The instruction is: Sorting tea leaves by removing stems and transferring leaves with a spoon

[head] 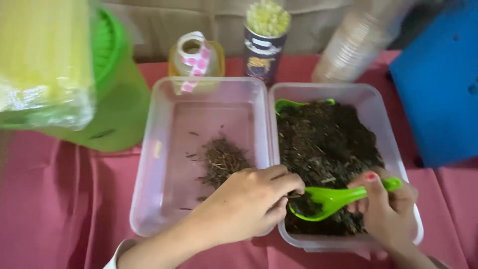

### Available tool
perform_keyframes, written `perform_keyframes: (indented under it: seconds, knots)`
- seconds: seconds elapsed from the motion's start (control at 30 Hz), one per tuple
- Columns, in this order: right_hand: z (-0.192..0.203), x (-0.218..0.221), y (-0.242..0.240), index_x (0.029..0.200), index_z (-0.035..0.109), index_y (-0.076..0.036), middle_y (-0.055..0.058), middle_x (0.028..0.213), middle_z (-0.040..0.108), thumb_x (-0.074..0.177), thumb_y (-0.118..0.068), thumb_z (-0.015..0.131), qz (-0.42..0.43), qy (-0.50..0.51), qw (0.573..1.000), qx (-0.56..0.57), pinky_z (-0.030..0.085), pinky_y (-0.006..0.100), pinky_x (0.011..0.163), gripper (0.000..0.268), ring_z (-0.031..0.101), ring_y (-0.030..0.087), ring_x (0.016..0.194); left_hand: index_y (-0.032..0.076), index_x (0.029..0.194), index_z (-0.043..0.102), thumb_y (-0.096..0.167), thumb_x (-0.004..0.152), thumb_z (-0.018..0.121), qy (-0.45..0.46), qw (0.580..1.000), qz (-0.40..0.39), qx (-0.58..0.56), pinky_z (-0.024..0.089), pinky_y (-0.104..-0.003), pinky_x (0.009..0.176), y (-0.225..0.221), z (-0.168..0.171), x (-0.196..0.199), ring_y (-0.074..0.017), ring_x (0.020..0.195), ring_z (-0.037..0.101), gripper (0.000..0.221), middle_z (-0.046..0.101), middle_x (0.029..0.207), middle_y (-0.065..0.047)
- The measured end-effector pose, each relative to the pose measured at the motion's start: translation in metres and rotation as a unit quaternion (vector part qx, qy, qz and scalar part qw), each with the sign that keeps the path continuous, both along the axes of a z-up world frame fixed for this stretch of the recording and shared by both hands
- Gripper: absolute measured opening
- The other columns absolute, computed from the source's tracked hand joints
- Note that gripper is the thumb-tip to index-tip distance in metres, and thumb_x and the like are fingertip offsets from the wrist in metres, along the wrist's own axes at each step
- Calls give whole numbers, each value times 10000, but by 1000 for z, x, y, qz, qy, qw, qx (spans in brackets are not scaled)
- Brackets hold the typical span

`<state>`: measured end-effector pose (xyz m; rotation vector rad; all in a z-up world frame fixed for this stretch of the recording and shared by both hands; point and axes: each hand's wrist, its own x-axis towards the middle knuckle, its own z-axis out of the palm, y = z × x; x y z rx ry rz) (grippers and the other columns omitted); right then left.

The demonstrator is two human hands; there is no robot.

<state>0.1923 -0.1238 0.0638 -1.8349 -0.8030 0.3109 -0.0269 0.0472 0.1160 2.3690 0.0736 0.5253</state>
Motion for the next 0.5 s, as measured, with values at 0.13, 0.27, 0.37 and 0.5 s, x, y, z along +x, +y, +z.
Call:
perform_keyframes:
  seconds: [0.13, 0.27, 0.37, 0.5]
  knots:
    - [-38, 19, -11, 745, 629, 58, 123, 457, 425, 1155, -206, 440, -20, 0, 1000, -14, 377, 335, 408, 523, 504, 239, 379, 161, 1185, 706, 107, 916, 510, 133, 990, 22, 38, 545, -559, 665, 20, -12, -13, -384, 784, 712, 337, 686, 999, -86]
    - [-84, 49, -24, 918, 520, -55, 111, 703, 505, 1239, -222, 447, -23, 16, 993, 112, 315, 266, 420, 369, 423, 172, 460, 169, 1019, 728, 90, 836, 546, 150, 981, 53, 109, 523, -534, 583, 34, -47, -19, -384, 851, 706, 270, 714, 909, -98]
    - [-146, 168, -19, 1024, 481, -90, 103, 889, 543, 1266, -259, 476, 42, 81, 990, 111, 388, 291, 496, 295, 456, 193, 584, 136, 863, 754, 84, 782, 633, 204, 965, 75, 144, 563, -520, 554, 33, -48, -12, -393, 815, 739, 155, 768, 820, -102]
    - [-259, 373, -14, 1085, 537, -36, 144, 993, 592, 1188, -242, 553, 204, 170, 964, 36, 396, 352, 629, 231, 511, 236, 730, 100, 946, 800, 43, 811, 638, 337, 931, 76, 122, 620, -475, 588, 32, -52, 3, -364, 877, 770, 218, 794, 914, -101]
